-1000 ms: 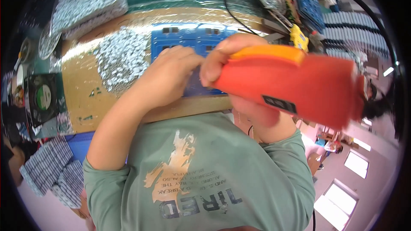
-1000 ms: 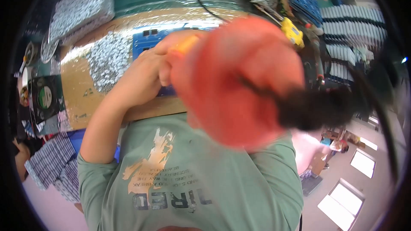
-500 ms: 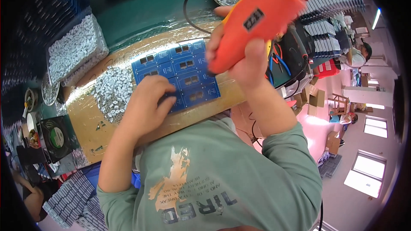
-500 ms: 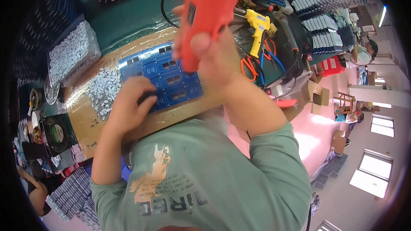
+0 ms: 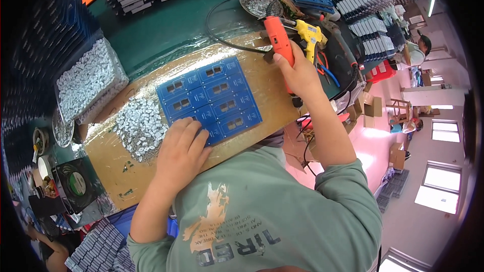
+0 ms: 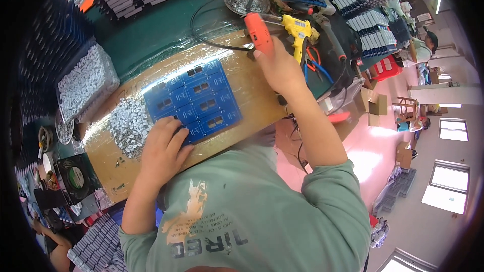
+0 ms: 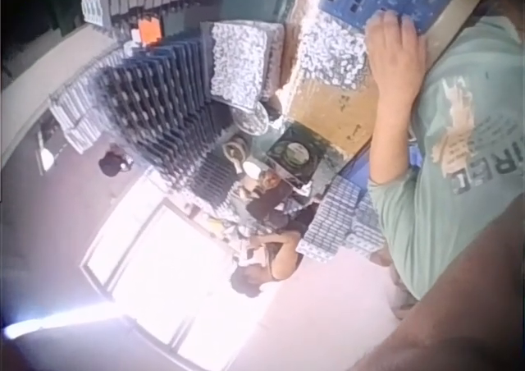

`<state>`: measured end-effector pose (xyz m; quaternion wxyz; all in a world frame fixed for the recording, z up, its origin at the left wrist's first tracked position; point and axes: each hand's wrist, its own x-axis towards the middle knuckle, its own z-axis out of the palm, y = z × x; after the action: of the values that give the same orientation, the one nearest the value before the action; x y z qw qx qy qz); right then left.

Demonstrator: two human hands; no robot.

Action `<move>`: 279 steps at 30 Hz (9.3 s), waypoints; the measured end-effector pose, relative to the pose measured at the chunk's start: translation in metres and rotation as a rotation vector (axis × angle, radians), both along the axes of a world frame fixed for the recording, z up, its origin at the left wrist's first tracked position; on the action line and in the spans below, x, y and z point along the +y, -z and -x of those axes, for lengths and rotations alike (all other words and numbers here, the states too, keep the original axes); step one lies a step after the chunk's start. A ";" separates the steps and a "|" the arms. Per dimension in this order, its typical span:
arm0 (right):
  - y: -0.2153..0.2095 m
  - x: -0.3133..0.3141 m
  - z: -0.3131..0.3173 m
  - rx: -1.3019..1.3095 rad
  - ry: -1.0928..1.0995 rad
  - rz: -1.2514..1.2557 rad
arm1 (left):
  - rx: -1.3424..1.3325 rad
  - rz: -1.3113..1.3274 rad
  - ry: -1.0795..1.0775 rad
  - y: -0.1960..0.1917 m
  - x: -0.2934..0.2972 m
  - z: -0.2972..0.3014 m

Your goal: The person assembles small white socket components into blue light fixture bases by fastening them with screws using an electric screwdriver.

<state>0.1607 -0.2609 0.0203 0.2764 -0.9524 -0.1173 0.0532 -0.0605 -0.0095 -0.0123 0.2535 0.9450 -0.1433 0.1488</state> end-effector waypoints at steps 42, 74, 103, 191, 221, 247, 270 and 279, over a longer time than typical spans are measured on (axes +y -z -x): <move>-0.038 0.061 -0.035 -0.156 -0.486 -0.526 | 0.486 0.893 -0.232 -0.100 0.084 -0.100; -0.035 0.090 -0.104 0.105 -0.552 -0.432 | -1.340 0.372 0.309 -0.145 -0.008 0.003; -0.056 0.088 -0.096 0.364 -0.382 -0.401 | -1.103 0.638 0.229 -0.141 0.006 0.026; -0.031 -0.463 -0.259 -0.303 0.909 -1.026 | -0.027 -0.397 -0.402 0.015 -0.026 0.025; -0.030 -0.484 -0.294 -0.285 0.941 -1.189 | 0.055 -0.304 -0.470 0.022 -0.023 0.036; -0.015 -0.479 -0.278 -0.132 0.830 -1.242 | 0.079 -0.250 -0.466 0.016 -0.026 0.031; -0.006 -0.473 -0.274 -0.225 0.781 -1.185 | 0.088 -0.266 -0.470 0.020 -0.024 0.032; -0.004 -0.474 -0.280 -0.253 0.875 -1.197 | 0.096 -0.268 -0.480 0.019 -0.024 0.032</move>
<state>0.4408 -0.7352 0.0242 0.7274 -0.5979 0.2320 -0.2440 -0.0929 -0.0335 -0.0314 0.0904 0.9830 0.0784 0.1395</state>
